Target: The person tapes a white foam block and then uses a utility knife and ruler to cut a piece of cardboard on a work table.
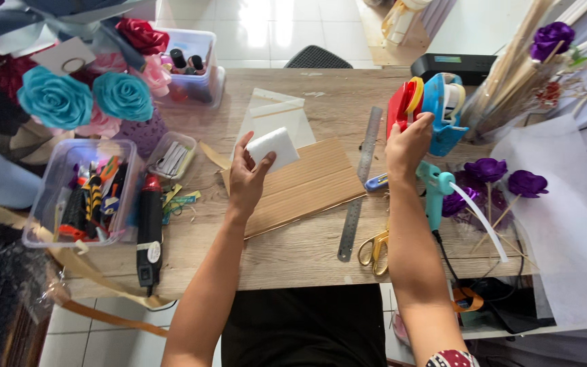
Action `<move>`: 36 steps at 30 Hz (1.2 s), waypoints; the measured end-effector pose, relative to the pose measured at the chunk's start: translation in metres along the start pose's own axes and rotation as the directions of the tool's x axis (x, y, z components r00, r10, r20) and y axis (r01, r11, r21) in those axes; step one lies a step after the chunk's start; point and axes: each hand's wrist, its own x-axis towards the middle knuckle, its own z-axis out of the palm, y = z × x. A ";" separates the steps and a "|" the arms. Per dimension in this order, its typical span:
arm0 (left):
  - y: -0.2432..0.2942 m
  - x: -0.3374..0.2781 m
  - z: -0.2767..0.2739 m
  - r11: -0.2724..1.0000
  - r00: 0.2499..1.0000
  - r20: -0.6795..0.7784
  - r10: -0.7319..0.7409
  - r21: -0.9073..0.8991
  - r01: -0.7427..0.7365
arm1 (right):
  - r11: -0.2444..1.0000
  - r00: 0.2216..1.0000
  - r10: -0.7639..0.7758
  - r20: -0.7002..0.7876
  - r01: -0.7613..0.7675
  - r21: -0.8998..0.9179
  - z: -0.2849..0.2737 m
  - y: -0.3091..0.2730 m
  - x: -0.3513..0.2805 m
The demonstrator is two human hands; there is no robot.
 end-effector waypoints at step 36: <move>-0.012 0.003 -0.008 0.998 0.999 -0.036 0.020 0.066 -0.017 | 0.575 0.577 0.001 0.817 -0.668 0.472 -0.007 -0.069 -0.076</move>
